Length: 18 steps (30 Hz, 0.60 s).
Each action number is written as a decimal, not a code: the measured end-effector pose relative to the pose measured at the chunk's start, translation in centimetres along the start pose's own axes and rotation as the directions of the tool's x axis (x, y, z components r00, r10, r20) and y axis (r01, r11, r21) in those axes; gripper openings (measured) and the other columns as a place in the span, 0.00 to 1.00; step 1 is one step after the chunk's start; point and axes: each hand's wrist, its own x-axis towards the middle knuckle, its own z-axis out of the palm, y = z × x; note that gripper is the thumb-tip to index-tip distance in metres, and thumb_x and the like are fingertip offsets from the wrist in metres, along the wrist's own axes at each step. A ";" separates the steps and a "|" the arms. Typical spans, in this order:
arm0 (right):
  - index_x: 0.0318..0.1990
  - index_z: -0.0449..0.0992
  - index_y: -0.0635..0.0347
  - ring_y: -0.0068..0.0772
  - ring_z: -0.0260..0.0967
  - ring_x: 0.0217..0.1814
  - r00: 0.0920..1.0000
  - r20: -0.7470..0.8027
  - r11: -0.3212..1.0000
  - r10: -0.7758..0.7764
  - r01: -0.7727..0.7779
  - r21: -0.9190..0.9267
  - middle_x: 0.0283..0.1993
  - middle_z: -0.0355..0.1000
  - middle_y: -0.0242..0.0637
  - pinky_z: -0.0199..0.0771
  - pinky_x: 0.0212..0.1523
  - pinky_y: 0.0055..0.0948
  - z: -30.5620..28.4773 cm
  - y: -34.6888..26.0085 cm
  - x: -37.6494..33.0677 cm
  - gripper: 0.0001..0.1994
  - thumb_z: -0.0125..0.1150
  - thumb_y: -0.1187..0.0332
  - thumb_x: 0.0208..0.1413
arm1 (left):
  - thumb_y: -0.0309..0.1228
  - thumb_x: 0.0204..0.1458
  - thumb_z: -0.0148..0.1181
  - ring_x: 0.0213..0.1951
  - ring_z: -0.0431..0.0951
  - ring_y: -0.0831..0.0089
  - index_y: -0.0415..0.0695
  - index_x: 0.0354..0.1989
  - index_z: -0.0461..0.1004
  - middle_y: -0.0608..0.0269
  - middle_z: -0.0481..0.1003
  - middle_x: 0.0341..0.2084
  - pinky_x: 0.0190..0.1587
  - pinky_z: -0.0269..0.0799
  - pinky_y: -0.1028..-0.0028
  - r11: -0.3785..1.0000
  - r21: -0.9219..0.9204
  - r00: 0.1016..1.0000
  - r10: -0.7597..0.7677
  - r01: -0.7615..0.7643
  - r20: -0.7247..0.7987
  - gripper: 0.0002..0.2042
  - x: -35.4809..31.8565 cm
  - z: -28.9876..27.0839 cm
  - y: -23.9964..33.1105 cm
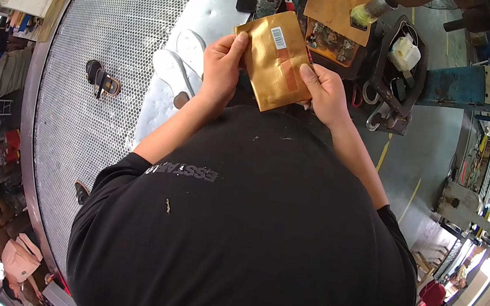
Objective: The person walks to a workstation, fits sandals onto shoe lasts, and presses them using a machine. The person then folds a packet under the machine before continuing to mount and press sandals onto shoe lasts.
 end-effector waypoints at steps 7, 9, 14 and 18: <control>0.30 0.72 0.65 0.14 0.57 0.20 0.997 -0.054 0.989 -0.062 0.054 -0.137 0.18 0.62 0.26 0.60 0.21 0.20 -0.5 -1.7 0.3 0.21 0.47 0.54 0.65 | 0.33 0.59 0.53 0.24 0.71 0.83 0.37 0.35 0.75 0.67 0.75 0.24 0.27 0.67 0.81 0.989 -0.150 0.998 -0.011 0.021 0.065 0.10 -0.5 -0.5 0.5; 0.33 0.73 0.67 0.16 0.57 0.24 0.991 -0.008 0.912 -0.132 0.118 -0.394 0.19 0.63 0.29 0.62 0.27 0.23 -2.5 -1.6 0.7 0.22 0.47 0.54 0.64 | 0.28 0.56 0.57 0.29 0.75 0.79 0.36 0.42 0.73 0.64 0.76 0.30 0.34 0.73 0.78 0.978 -0.158 0.977 -0.108 0.138 0.182 0.09 0.3 -1.2 1.1; 0.35 0.76 0.66 0.22 0.58 0.26 0.953 0.304 0.844 0.007 0.158 -0.513 0.23 0.68 0.35 0.64 0.33 0.26 -4.4 -5.3 1.7 0.20 0.49 0.54 0.63 | 0.23 0.50 0.62 0.42 0.78 0.72 0.33 0.52 0.69 0.56 0.77 0.42 0.45 0.73 0.76 0.960 0.252 0.779 -0.248 0.120 0.575 0.20 0.8 -2.5 4.3; 0.46 0.71 0.63 0.24 0.64 0.34 0.965 0.102 0.965 -0.241 0.249 -0.083 0.34 0.70 0.35 0.66 0.38 0.24 -4.1 -3.2 2.1 0.20 0.52 0.53 0.61 | 0.21 0.51 0.60 0.31 0.76 0.80 0.36 0.46 0.72 0.63 0.77 0.34 0.33 0.71 0.79 0.990 0.089 0.935 -0.136 0.113 0.327 0.13 0.5 -3.3 2.0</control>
